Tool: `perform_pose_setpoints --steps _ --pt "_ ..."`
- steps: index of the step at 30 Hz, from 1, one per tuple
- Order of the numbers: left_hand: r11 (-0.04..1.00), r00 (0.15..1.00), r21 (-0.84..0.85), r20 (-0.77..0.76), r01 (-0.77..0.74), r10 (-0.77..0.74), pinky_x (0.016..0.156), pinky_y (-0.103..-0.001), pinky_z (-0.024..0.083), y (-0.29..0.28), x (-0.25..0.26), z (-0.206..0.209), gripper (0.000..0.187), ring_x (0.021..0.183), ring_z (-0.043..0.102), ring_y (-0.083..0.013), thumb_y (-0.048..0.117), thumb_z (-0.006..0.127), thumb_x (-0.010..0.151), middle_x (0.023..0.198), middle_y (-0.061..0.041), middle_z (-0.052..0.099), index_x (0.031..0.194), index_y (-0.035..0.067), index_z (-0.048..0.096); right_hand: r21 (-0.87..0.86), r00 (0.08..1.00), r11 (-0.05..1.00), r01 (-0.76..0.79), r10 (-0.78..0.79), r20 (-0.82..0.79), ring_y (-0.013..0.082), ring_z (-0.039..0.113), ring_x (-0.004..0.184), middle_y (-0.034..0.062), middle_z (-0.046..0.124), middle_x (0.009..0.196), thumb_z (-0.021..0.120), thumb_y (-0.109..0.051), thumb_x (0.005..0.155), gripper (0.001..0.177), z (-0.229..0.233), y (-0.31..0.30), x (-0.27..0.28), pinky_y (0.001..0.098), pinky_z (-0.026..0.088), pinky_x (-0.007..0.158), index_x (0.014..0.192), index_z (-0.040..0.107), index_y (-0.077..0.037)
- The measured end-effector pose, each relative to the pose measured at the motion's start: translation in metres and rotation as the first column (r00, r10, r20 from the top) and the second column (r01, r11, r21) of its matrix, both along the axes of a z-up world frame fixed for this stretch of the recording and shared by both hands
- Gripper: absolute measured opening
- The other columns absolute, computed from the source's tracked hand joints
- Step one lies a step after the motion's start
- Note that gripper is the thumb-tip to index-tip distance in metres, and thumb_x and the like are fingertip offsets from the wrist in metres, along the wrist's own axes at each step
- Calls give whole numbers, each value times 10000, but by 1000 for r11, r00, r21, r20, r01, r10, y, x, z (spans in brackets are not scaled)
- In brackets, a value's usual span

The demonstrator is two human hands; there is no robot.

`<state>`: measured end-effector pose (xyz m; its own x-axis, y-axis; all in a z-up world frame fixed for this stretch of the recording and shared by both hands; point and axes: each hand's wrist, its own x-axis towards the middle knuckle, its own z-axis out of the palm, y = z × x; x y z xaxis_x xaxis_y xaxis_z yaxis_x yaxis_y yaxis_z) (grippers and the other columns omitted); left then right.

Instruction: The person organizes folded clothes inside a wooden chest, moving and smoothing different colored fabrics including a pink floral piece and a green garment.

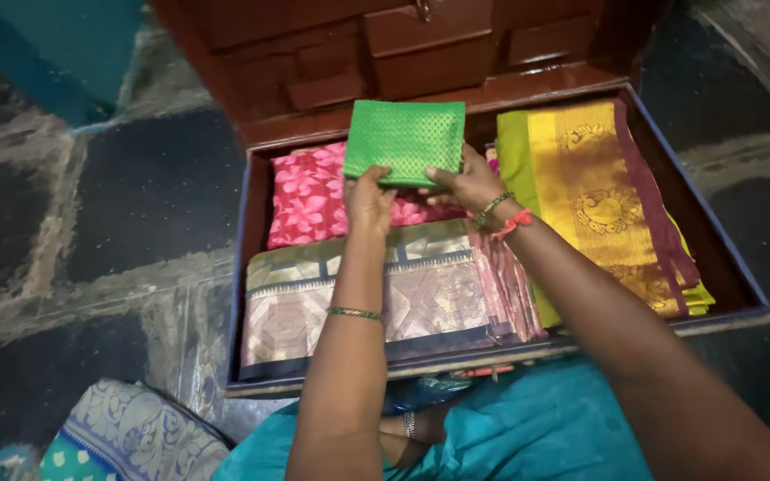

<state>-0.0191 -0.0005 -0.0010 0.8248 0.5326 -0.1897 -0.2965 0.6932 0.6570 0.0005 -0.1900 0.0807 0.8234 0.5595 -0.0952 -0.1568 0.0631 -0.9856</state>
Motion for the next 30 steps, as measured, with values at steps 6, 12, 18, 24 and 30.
perform_pose_setpoints --steps 6,12,18,24,30 --pt "972 994 230 -74 -56 74 791 -446 531 49 -71 26 633 1082 617 -215 37 765 831 1211 -78 632 1371 127 448 -39 996 999 12 -9 85 205 730 903 100 685 1155 683 4 906 493 -18 13 14 317 635 688 1354 492 -66" --pt "764 970 615 10 -196 241 673 -364 544 76 -101 10 617 906 651 -191 34 733 865 1075 -108 659 1382 119 408 36 989 999 -8 3 145 191 734 936 126 691 1171 652 52 916 478 -49 69 29 299 648 749 1368 517 -30" --pt "331 814 939 -120 -92 568 746 -443 567 102 -90 -30 399 798 748 -331 125 750 869 879 -187 743 1195 51 534 -177 974 965 193 -166 154 236 743 857 134 678 1154 654 -91 931 417 -98 96 35 358 655 693 1318 527 -1" --pt "294 730 944 -308 152 610 822 -497 573 92 -111 4 478 896 727 -408 428 774 880 935 -230 733 999 -13 636 -279 715 818 503 -212 667 191 707 751 111 740 840 702 -339 996 331 -115 70 49 345 532 669 991 736 -10" --pt "324 621 871 -491 370 610 869 -522 537 67 -137 59 724 1007 685 -433 570 764 807 1056 -256 710 1198 -6 564 -292 815 856 426 -223 535 133 643 575 53 709 694 768 -368 917 351 -88 63 31 305 504 531 862 740 -23"
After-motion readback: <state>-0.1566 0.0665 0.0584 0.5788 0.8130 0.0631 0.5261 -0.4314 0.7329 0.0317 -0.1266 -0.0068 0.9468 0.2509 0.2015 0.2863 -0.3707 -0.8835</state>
